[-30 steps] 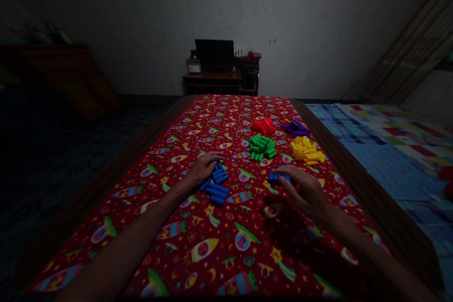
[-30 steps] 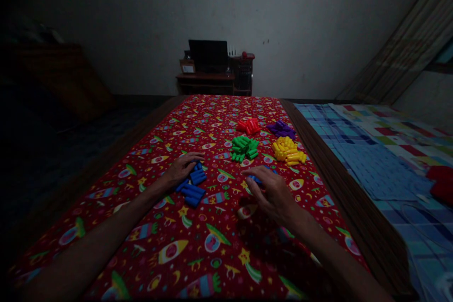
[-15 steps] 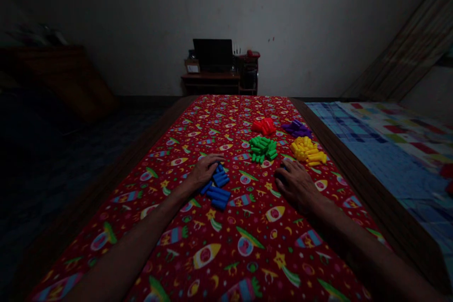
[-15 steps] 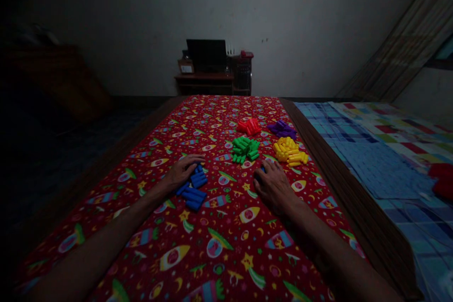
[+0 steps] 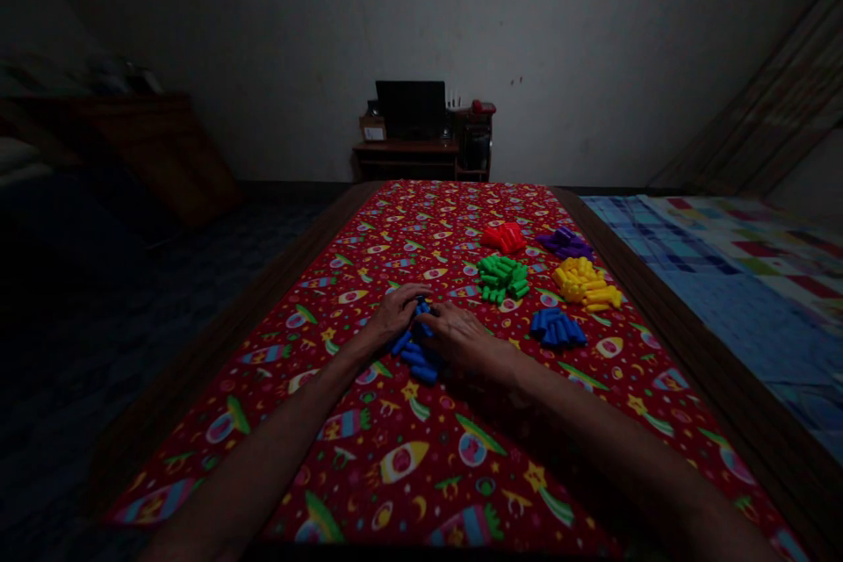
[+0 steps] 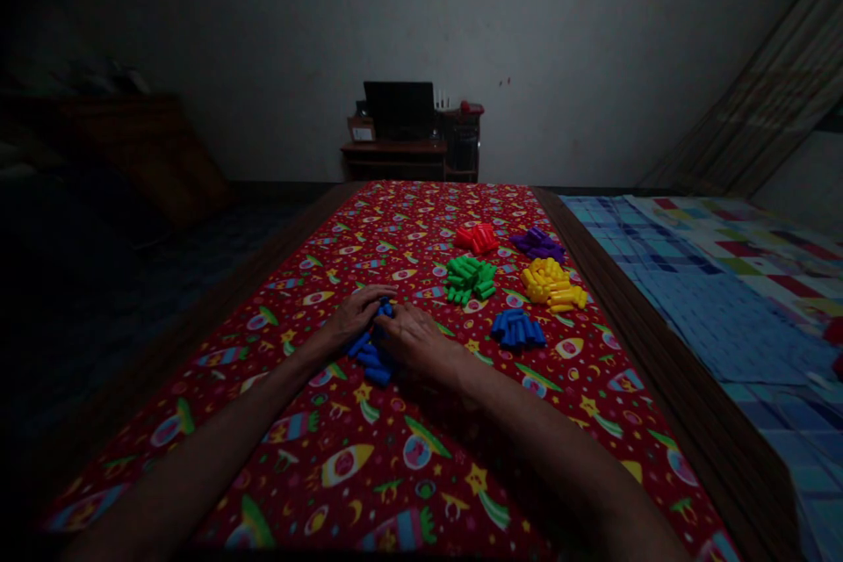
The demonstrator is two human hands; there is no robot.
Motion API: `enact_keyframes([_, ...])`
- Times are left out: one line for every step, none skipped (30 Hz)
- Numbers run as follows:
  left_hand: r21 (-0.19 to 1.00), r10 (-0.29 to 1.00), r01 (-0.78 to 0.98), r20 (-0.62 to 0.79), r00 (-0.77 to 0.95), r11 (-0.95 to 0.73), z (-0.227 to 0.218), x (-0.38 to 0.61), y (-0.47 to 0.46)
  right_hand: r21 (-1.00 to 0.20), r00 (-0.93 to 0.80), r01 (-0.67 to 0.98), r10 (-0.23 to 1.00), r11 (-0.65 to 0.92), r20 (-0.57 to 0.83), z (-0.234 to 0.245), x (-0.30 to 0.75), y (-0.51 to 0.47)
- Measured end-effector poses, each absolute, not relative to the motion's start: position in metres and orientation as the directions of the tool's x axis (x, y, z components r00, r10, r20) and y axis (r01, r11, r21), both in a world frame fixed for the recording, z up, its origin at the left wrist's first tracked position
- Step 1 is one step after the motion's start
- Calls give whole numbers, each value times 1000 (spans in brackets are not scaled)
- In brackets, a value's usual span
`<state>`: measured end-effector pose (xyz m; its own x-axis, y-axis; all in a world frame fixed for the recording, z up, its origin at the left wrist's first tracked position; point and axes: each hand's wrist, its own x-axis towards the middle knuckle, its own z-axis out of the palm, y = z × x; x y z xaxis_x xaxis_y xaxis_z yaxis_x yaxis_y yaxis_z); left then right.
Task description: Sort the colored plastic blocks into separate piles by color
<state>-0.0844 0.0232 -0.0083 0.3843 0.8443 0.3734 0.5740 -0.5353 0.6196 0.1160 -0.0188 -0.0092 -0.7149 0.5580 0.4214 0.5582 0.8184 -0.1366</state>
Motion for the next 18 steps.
enact_keyframes([613, 840, 575, 374, 393, -542, -8, -84, 23, -152, -710, 563, 569, 813, 414, -9, 119, -17])
enact_keyframes([606, 837, 578, 374, 399, -546, -8, -84, 23, -166, -706, 564, 577, 809, 410, -7, 123, -17])
enact_keyframes([599, 835, 582, 375, 403, -550, -8, -83, 23, -177, -702, 566, 583, 805, 409, -4, 130, -19])
enact_keyframes([593, 833, 586, 377, 404, -552, -8, -83, 23, -184, -694, 572, 591, 799, 410, -1, 137, -21])
enact_keyframes([587, 833, 590, 381, 402, -554, -8, -82, 22, -186, -681, 588, 606, 787, 412, 4, 146, -25])
enact_keyframes([581, 832, 595, 383, 402, -555, -8, -82, 22, -186, -659, 615, 629, 766, 411, 8, 157, -30])
enact_keyframes([575, 831, 600, 383, 403, -556, -8, -82, 22, -187, -632, 650, 660, 737, 406, 13, 168, -35])
enact_keyframes([569, 831, 605, 379, 408, -557, -8, -83, 23, -192, -604, 682, 691, 706, 398, 17, 181, -41])
enact_keyframes([563, 831, 611, 368, 417, -556, -8, -84, 23, -203, -575, 709, 721, 675, 387, 21, 195, -48])
enact_keyframes([557, 832, 619, 354, 427, -554, -7, -85, 24, -225, -544, 730, 748, 645, 379, 24, 210, -54])
enact_keyframes([551, 835, 628, 337, 435, -550, -7, -87, 25, -256, -517, 741, 771, 621, 372, 26, 225, -60])
enact_keyframes([548, 840, 637, 321, 438, -542, -6, -89, 27, -297, -485, 749, 796, 592, 363, 27, 240, -66])
enact_keyframes([551, 847, 644, 305, 436, -530, -6, -90, 28, -343, -450, 755, 822, 559, 350, 28, 254, -72])
enact_keyframes([559, 855, 649, 288, 432, -516, -5, -92, 29, -386, -412, 762, 849, 520, 330, 29, 268, -76])
enact_keyframes([574, 865, 650, 271, 423, -498, -5, -93, 30, -419, -379, 771, 874, 479, 304, 29, 280, -79])
enact_keyframes([593, 875, 648, 254, 412, -478, -4, -94, 30, -435, -350, 784, 894, 442, 279, 28, 291, -82])
enact_keyframes([616, 886, 643, 240, 396, -454, -3, -94, 30, -433, -326, 802, 909, 411, 258, 27, 299, -84])
enact_keyframes([641, 898, 636, 228, 376, -429, -2, -94, 30, -417, -306, 822, 919, 387, 249, 26, 306, -85])
